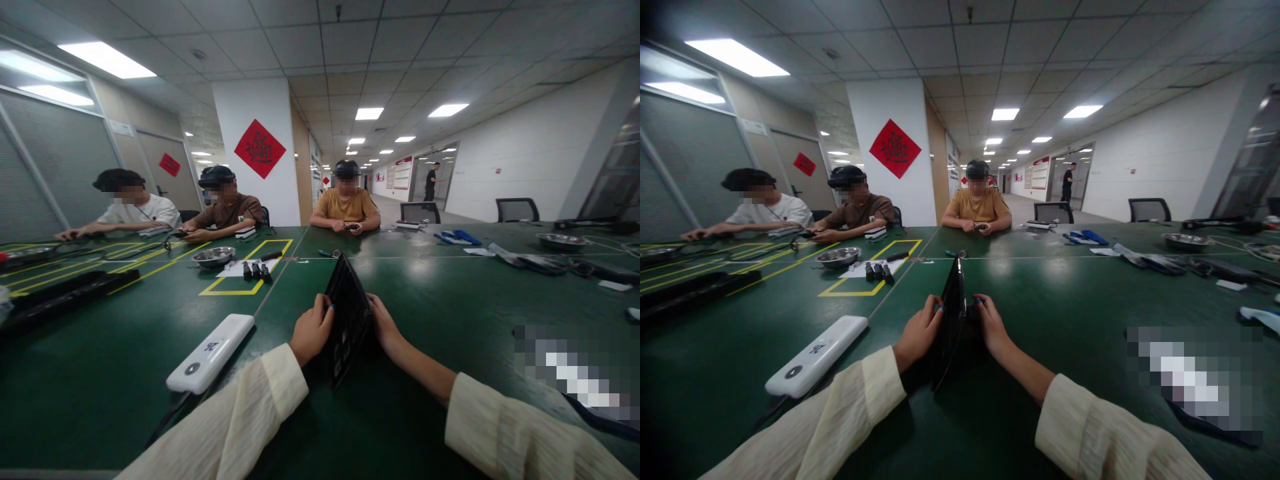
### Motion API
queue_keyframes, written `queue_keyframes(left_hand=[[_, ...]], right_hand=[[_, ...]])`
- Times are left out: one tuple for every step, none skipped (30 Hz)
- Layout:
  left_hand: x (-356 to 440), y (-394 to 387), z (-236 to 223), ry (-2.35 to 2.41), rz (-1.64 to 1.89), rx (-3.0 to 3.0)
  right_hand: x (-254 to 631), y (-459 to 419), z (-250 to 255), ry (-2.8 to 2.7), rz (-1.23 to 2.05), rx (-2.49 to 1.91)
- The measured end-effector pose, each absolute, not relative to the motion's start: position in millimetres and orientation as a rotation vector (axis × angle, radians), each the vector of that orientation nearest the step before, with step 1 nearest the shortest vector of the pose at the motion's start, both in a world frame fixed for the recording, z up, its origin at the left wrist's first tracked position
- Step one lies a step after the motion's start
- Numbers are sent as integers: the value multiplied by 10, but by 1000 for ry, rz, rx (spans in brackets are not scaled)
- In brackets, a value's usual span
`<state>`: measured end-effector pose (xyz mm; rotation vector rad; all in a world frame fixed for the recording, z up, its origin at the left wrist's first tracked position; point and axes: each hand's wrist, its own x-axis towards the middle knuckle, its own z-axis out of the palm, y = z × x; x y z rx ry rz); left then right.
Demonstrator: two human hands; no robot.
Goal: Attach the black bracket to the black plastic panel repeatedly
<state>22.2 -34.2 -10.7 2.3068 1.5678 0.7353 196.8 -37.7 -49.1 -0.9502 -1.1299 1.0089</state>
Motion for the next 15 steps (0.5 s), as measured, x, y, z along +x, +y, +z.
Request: queue_keyframes(left_hand=[[226,-346,-108,1592,726,2286],[229,-347,-108,1616,711,2271],[231,-346,-108,1637,689,2268],[232,-344,-108,1655,664,2274],[231,-341,-107,1667,641,2287],[230,-337,-106,1672,622,2304],[228,-333,-104,1670,608,2322],[226,-330,-101,1667,598,2338],[224,-327,-99,1663,594,2351],[222,-325,-97,1660,593,2361],[220,-323,-96,1659,595,2369],[219,-321,-96,1658,598,2374],[218,-320,-96,1656,603,2377],[217,-319,-97,1651,612,2377],[217,-318,-99,1643,623,2376]], right_hand=[[1970,-375,-494,-1134,1008,-951],[1971,-372,-497,-1136,1006,-953],[1972,-369,-500,-1140,1005,-955],[1971,-367,-503,-1144,1004,-955],[1970,-363,-506,-1146,1001,-956],[1970,-360,-510,-1146,998,-956],[1969,-356,-514,-1144,994,-957],[1970,-352,-519,-1140,992,-957],[1971,-348,-525,-1138,994,-957],[1973,-345,-529,-1136,1001,-956],[1974,-344,-532,-1135,1012,-954],[1975,-346,-531,-1135,1023,-951],[1975,-352,-527,-1136,1031,-950],[1973,-360,-519,-1135,1033,-952],[1969,-372,-508,-1136,1032,-956]])
